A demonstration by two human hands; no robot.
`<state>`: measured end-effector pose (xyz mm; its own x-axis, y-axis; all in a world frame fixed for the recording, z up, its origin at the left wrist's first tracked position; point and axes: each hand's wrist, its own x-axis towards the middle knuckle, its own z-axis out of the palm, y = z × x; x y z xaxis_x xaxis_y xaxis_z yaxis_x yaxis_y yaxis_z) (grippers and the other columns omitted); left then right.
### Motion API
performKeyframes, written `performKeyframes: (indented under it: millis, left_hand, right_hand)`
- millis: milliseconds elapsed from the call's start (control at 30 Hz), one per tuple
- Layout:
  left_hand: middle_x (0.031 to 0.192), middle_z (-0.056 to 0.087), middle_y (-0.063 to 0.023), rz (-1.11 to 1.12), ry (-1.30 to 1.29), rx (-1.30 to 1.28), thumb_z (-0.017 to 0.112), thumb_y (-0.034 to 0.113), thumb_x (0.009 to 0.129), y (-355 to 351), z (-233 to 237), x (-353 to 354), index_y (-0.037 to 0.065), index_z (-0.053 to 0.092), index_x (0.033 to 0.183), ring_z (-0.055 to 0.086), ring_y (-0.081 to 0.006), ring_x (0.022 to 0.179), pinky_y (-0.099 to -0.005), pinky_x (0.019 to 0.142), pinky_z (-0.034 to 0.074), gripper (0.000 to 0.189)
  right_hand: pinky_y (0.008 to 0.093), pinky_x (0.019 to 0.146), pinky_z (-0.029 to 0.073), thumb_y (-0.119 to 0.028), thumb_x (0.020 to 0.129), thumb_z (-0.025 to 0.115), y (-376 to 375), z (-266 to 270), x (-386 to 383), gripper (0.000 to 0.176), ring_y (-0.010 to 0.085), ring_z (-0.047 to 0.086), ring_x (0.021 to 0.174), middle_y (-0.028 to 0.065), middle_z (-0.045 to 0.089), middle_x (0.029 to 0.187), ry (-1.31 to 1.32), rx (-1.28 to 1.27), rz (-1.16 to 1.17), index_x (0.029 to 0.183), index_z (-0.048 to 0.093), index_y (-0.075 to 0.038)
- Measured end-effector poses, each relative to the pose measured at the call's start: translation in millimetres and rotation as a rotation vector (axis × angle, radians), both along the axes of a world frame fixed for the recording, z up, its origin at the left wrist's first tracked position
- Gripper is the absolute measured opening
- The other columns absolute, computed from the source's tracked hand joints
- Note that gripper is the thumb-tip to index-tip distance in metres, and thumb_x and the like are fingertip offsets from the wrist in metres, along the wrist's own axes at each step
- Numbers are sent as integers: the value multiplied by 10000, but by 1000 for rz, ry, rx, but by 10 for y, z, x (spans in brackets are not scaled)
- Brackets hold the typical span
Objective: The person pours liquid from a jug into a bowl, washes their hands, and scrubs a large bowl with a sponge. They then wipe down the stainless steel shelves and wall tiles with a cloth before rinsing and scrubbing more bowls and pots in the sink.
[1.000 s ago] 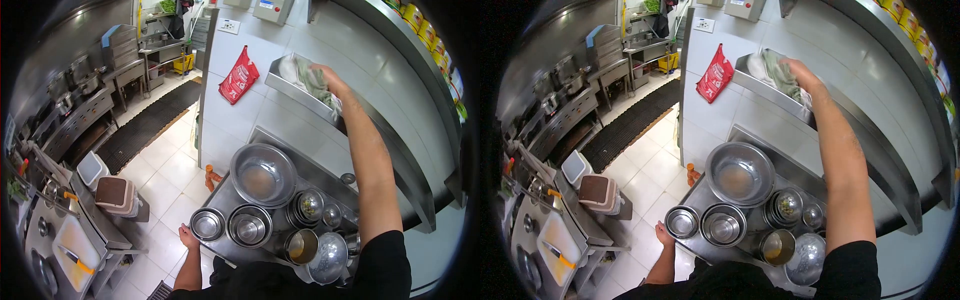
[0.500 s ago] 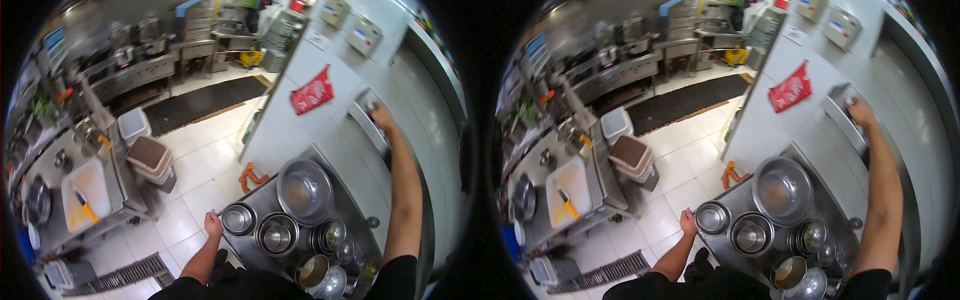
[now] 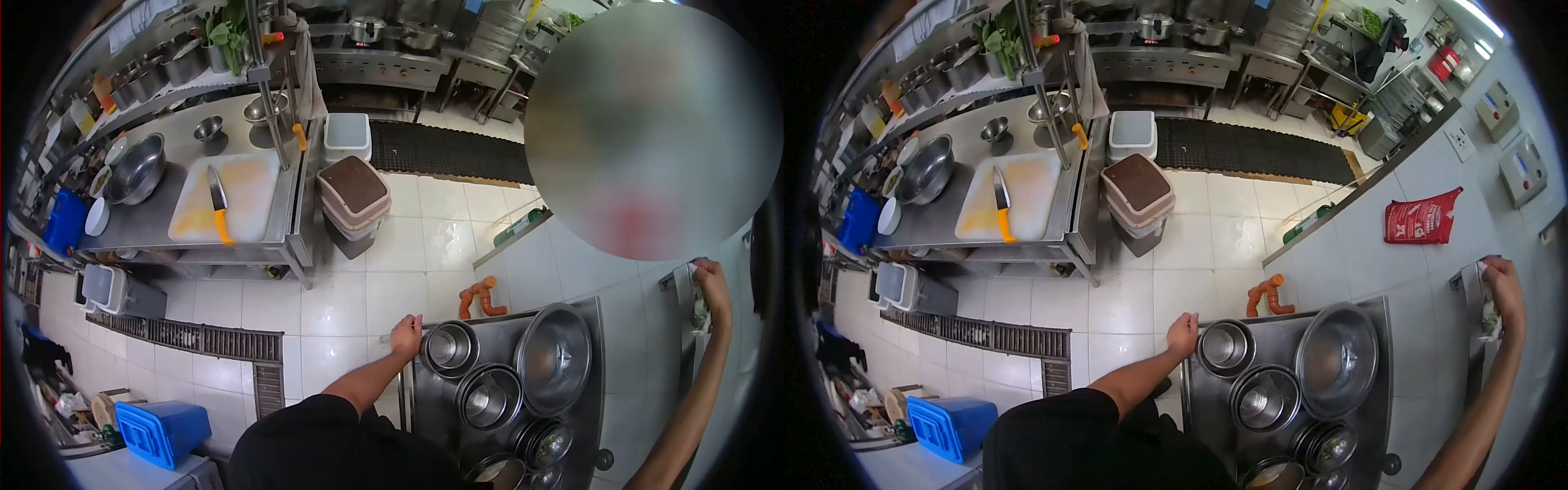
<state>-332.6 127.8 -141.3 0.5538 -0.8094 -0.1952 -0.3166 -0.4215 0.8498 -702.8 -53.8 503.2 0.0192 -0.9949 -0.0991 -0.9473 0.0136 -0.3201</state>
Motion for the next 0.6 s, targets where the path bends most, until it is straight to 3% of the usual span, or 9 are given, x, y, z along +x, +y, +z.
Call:
performKeyframes:
  millis: [100, 200, 233, 400, 467, 533, 567, 600]
  left_hand:
    - [1016, 684, -188, -62, 18, 80, 464, 446, 1017, 4, 54, 30, 79, 639, 1002, 640, -397, 981, -498, 879, 488, 406]
    - [1172, 643, -188, -75, 39, 33, 400, 486, 1029, 24, -136, 58, 96, 629, 1089, 613, -396, 1072, -538, 933, 451, 455]
    - [1274, 595, -182, -91, 100, 107, 336, 559, 1020, 33, -191, 80, 113, 629, 1148, 575, -396, 1170, -570, 996, 412, 548]
    - [1387, 539, -185, -32, 117, 391, 264, 670, 982, 684, -48, 444, 156, 578, 1349, 518, -379, 1296, -578, 1076, 369, 706]
    - [1428, 511, -174, -36, 102, 489, 245, 671, 985, 1060, -136, 670, 149, 557, 1382, 499, -365, 1322, -584, 1081, 359, 727]
    - [1460, 489, -176, -25, 35, 608, 245, 654, 996, 1606, 32, 871, 103, 542, 1393, 470, -362, 1348, -545, 1104, 348, 741]
    - [1482, 469, -166, -31, -12, 676, 245, 658, 994, 1894, 14, 978, 107, 537, 1400, 453, -352, 1366, -556, 1113, 332, 744]
    - [1505, 449, -155, -46, -61, 746, 245, 661, 992, 2165, -26, 1064, 111, 533, 1407, 435, -342, 1385, -566, 1121, 316, 747]
  right_hand:
    - [325, 841, 490, -176, 842, 552, 120, -152, 15, 338, 221, 639, 859, 107, 683, 916, 12, -268, -101, 1070, 662, 48]
    - [376, 925, 492, -204, 876, 547, -18, -513, -195, 399, 333, 670, 1011, 202, 707, 1054, 299, -573, 45, 1171, 651, 44]
    - [422, 965, 482, -243, 904, 552, 232, -471, 129, 450, 397, 637, 1113, 244, 677, 1167, 399, -535, 3, 1259, 621, 26]
    - [470, 914, 504, -307, 953, 543, 406, -781, -385, 431, 395, 645, 1082, 236, 671, 1163, 592, -623, -232, 1238, 629, 5]
    - [457, 909, 499, -347, 960, 557, 817, -865, -762, 427, 387, 640, 1076, 220, 673, 1145, 542, -654, -262, 1216, 635, -14]
    - [462, 945, 477, -334, 976, 540, 1057, -1004, -1664, 460, 387, 621, 1119, 261, 639, 1196, 408, -690, -131, 1253, 600, 29]
    - [447, 980, 468, -354, 976, 543, 1303, -845, -1767, 500, 376, 618, 1139, 242, 628, 1250, 425, -425, -238, 1308, 582, 18]
    - [435, 761, 507, -400, 977, 505, 1971, -802, -1331, 447, 325, 648, 841, 171, 672, 963, 520, -582, -302, 1153, 664, -22]
